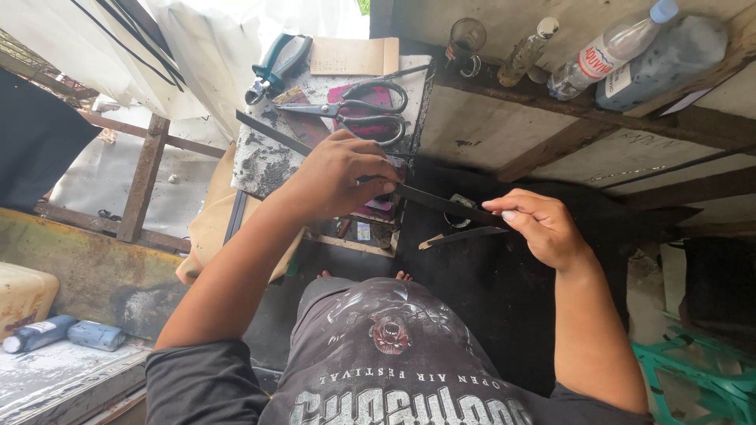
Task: The person cleans a long black rod by rubbing it with a small tool over a workbench, then hangs it on a rack with clothespins. They repeat this process with a second rod.
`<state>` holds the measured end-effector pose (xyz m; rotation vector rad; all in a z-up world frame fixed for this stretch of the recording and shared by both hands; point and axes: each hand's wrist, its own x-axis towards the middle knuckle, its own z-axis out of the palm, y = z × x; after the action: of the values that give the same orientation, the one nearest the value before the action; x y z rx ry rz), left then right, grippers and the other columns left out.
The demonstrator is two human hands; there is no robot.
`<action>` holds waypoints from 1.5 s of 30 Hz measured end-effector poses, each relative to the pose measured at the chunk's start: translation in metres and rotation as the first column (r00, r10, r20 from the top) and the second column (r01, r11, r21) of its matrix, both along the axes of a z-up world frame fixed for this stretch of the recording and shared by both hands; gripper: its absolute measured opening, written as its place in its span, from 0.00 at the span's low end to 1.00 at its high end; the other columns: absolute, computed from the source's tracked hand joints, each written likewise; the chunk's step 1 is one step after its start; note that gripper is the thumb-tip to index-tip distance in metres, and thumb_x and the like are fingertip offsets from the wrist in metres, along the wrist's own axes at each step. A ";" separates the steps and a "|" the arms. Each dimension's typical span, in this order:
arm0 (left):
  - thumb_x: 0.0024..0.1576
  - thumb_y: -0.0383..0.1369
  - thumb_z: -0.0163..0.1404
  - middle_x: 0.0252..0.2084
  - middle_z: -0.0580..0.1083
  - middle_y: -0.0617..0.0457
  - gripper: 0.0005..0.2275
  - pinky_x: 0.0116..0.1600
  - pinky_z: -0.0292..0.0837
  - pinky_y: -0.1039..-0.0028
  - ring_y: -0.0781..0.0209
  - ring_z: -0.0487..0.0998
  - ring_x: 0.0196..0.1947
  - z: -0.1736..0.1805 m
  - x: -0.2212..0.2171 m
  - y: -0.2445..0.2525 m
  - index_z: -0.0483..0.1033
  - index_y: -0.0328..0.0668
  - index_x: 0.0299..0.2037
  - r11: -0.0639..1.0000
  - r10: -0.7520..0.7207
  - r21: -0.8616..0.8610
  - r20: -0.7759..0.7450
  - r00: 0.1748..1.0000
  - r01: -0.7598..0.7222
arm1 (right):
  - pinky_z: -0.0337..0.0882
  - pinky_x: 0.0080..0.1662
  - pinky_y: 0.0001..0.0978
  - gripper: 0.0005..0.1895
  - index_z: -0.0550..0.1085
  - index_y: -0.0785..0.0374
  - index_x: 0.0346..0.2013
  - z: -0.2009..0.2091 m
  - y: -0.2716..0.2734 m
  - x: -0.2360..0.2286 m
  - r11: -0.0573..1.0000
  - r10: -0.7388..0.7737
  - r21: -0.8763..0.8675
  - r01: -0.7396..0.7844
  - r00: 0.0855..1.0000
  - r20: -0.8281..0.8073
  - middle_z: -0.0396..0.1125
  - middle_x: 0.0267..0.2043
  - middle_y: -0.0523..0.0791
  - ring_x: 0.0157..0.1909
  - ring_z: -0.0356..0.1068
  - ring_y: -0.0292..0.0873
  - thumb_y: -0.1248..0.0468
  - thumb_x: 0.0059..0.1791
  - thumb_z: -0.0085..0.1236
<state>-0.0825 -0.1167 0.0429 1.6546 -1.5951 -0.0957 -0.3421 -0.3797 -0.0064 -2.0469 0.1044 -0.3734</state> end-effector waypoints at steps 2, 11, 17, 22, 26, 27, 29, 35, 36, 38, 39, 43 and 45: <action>0.57 0.33 0.62 0.31 0.79 0.56 0.03 0.48 0.67 0.64 0.55 0.80 0.33 0.000 -0.001 -0.003 0.84 0.51 0.38 1.000 -0.012 0.005 -0.015 1.000 0.012 | 0.72 0.37 0.37 0.13 0.81 0.71 0.43 0.003 0.002 0.008 0.998 0.038 0.056 -0.038 0.999 0.006 0.73 0.32 0.51 0.36 0.73 0.42 0.68 0.52 0.50; 0.56 0.32 0.62 0.31 0.79 0.52 0.03 0.42 0.69 0.65 0.53 0.80 0.31 -0.003 -0.006 -0.008 0.84 0.46 0.38 0.998 -0.046 -0.035 -0.063 0.997 0.044 | 0.70 0.33 0.34 0.09 0.81 0.72 0.41 0.047 0.036 0.046 0.980 0.196 0.000 -0.197 0.977 0.083 0.72 0.30 0.51 0.32 0.72 0.41 0.72 0.49 0.57; 0.56 0.32 0.61 0.32 0.79 0.49 0.09 0.47 0.71 0.59 0.47 0.81 0.33 0.008 0.018 0.028 0.83 0.47 0.46 0.999 0.002 0.032 -0.067 0.998 0.000 | 0.65 0.28 0.28 0.09 0.81 0.70 0.42 0.055 0.038 0.054 0.975 0.213 -0.082 -0.208 0.975 0.057 0.70 0.27 0.48 0.27 0.69 0.38 0.76 0.48 0.57; 0.56 0.35 0.63 0.33 0.78 0.56 0.07 0.54 0.69 0.63 0.55 0.82 0.35 -0.012 0.062 0.075 0.82 0.53 0.43 0.975 0.193 0.098 0.048 0.980 -0.197 | 0.64 0.27 0.30 0.09 0.81 0.71 0.40 0.061 0.051 0.061 0.978 0.116 -0.177 -0.110 0.993 0.026 0.71 0.26 0.50 0.24 0.67 0.40 0.77 0.49 0.57; 0.57 0.32 0.62 0.35 0.80 0.51 0.04 0.58 0.70 0.58 0.52 0.82 0.34 -0.001 0.060 0.092 0.83 0.49 0.40 0.953 0.269 0.111 0.114 0.956 -0.282 | 0.68 0.35 0.35 0.08 0.82 0.67 0.41 0.036 0.058 0.071 0.919 0.127 -0.387 -0.080 0.987 0.097 0.70 0.27 0.47 0.28 0.70 0.47 0.74 0.50 0.58; 0.57 0.32 0.63 0.34 0.80 0.53 0.04 0.59 0.70 0.59 0.55 0.82 0.34 -0.003 0.061 0.095 0.83 0.50 0.40 0.946 0.291 0.104 0.141 0.946 -0.306 | 0.68 0.36 0.34 0.08 0.82 0.65 0.42 0.028 0.059 0.074 0.882 0.132 -0.468 -0.057 0.983 0.129 0.70 0.27 0.45 0.29 0.70 0.46 0.73 0.51 0.58; 0.57 0.32 0.63 0.33 0.79 0.55 0.04 0.59 0.70 0.60 0.58 0.82 0.34 -0.008 0.065 0.101 0.83 0.51 0.40 0.938 0.315 0.097 0.165 0.935 -0.333 | 0.68 0.37 0.34 0.07 0.81 0.64 0.42 0.016 0.061 0.079 0.838 0.142 -0.545 -0.034 0.977 0.159 0.69 0.28 0.44 0.30 0.71 0.45 0.71 0.52 0.57; 0.55 0.35 0.66 0.31 0.78 0.62 0.04 0.68 0.56 0.53 0.61 0.78 0.43 -0.027 0.073 0.114 0.84 0.59 0.36 0.891 0.394 0.047 0.415 0.820 -0.451 | 0.65 0.45 0.35 0.10 0.83 0.60 0.45 0.004 0.075 0.091 0.621 0.184 -0.775 0.119 0.939 0.292 0.69 0.30 0.42 0.34 0.66 0.41 0.68 0.52 0.57; 0.56 0.36 0.66 0.31 0.78 0.63 0.04 0.66 0.55 0.55 0.62 0.77 0.43 -0.028 0.073 0.115 0.84 0.61 0.37 0.883 0.405 0.033 0.449 0.796 -0.468 | 0.64 0.46 0.35 0.11 0.83 0.58 0.46 0.002 0.077 0.093 0.601 0.182 -0.786 0.142 0.934 0.307 0.68 0.29 0.42 0.35 0.65 0.41 0.69 0.51 0.57; 0.56 0.37 0.66 0.31 0.78 0.64 0.04 0.65 0.54 0.56 0.62 0.76 0.43 -0.032 0.074 0.118 0.84 0.62 0.37 0.875 0.415 0.020 0.483 0.771 -0.484 | 0.63 0.47 0.36 0.13 0.83 0.57 0.47 -0.001 0.081 0.096 0.583 0.179 -0.796 0.164 0.930 0.322 0.67 0.29 0.41 0.36 0.64 0.42 0.70 0.50 0.58; 0.57 0.37 0.66 0.31 0.78 0.64 0.04 0.64 0.54 0.56 0.62 0.75 0.43 -0.034 0.074 0.118 0.84 0.63 0.37 0.872 0.418 0.014 0.501 0.758 -0.490 | 0.62 0.48 0.36 0.14 0.83 0.56 0.46 -0.001 0.082 0.097 0.586 0.175 -0.793 0.166 0.930 0.323 0.67 0.28 0.41 0.36 0.64 0.41 0.70 0.50 0.58; 0.57 0.39 0.65 0.31 0.79 0.65 0.03 0.63 0.51 0.57 0.63 0.73 0.44 -0.042 0.074 0.119 0.84 0.64 0.36 0.860 0.418 0.019 0.547 0.726 -0.509 | 0.61 0.48 0.36 0.14 0.84 0.54 0.45 0.000 0.085 0.099 0.585 0.172 -0.795 0.162 0.933 0.317 0.68 0.27 0.40 0.37 0.64 0.40 0.71 0.50 0.57; 0.57 0.39 0.65 0.31 0.79 0.64 0.03 0.62 0.52 0.57 0.62 0.73 0.45 -0.043 0.072 0.118 0.84 0.63 0.36 0.861 0.416 0.021 0.548 0.726 -0.509 | 0.61 0.48 0.37 0.14 0.84 0.54 0.45 -0.002 0.083 0.097 0.587 0.167 -0.794 0.162 0.935 0.314 0.68 0.27 0.41 0.37 0.64 0.40 0.71 0.50 0.58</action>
<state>-0.0109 0.0010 0.0000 2.3183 -1.5155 0.5507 -0.2449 -0.2963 -0.0080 -2.8445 -0.3785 -0.9284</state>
